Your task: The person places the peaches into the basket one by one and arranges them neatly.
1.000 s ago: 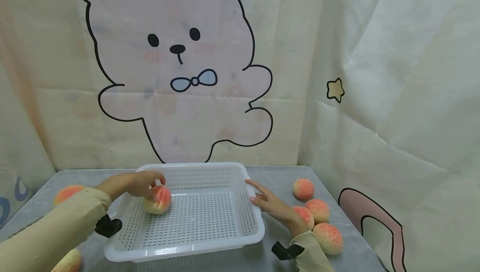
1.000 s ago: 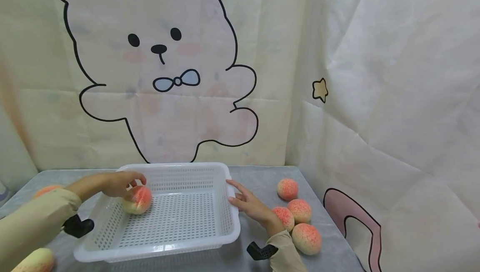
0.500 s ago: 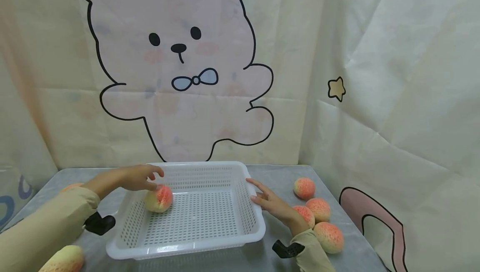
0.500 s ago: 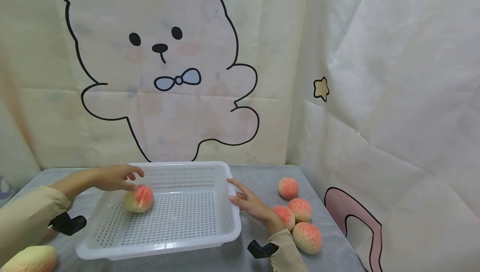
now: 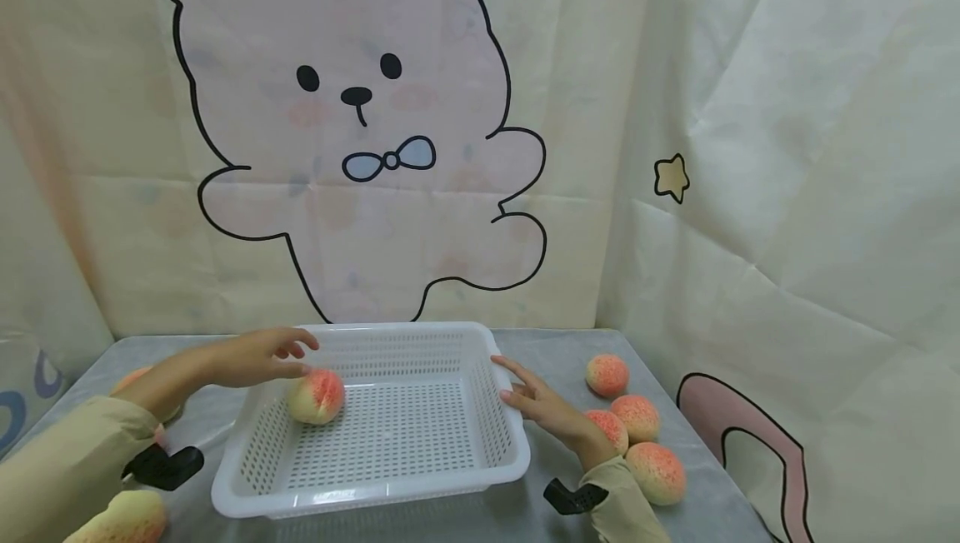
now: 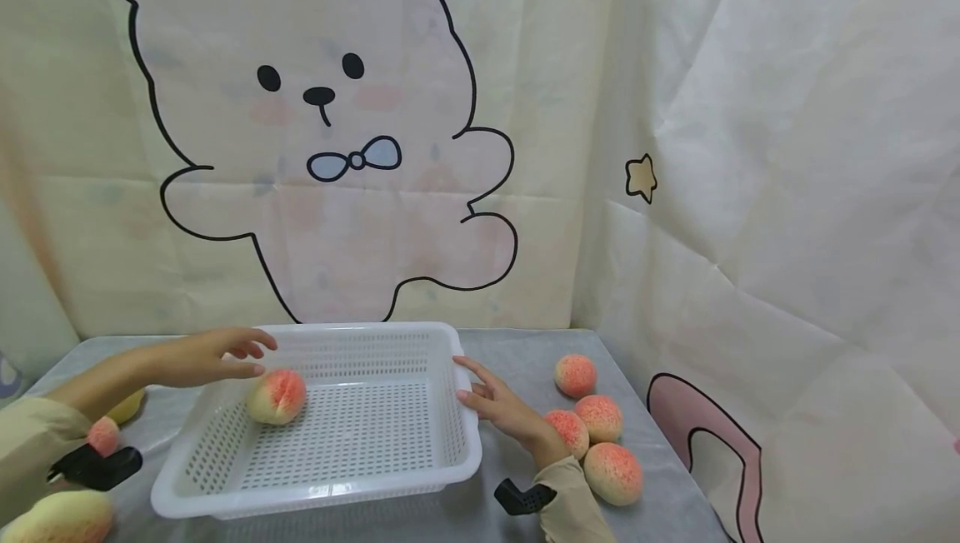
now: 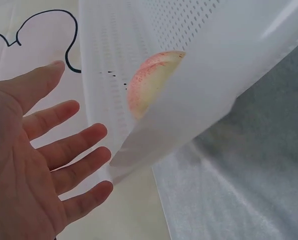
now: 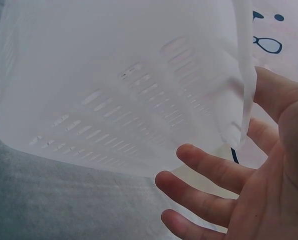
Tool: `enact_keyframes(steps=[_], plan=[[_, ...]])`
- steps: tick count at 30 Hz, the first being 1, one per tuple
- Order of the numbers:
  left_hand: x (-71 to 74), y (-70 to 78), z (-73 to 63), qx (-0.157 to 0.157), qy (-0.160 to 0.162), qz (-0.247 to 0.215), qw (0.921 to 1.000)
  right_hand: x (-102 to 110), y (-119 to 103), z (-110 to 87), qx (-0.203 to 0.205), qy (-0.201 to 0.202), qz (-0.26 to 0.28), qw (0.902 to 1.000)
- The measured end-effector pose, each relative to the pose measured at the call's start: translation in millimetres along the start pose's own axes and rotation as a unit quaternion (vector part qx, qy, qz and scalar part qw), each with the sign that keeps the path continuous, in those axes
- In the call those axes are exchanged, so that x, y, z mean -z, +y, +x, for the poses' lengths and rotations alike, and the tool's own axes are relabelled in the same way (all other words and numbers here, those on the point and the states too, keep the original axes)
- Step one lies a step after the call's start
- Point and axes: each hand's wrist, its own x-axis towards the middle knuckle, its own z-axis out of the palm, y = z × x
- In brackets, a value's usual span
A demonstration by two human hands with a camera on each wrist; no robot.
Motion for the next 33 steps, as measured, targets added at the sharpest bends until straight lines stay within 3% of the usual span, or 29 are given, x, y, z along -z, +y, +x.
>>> enact_keyframes(steps=[15,33], plan=[[-2.7,-10.7,-18.2,-0.037,0.022,-0.065,0.997,0,2,0.7,-0.01,0.009,0.0,0.9999],[-1.9,-39.3,-51.1,-0.03,0.065,-0.103,0.9922,0,-1,-1.0,-0.009,0.006,-0.004,0.9999]])
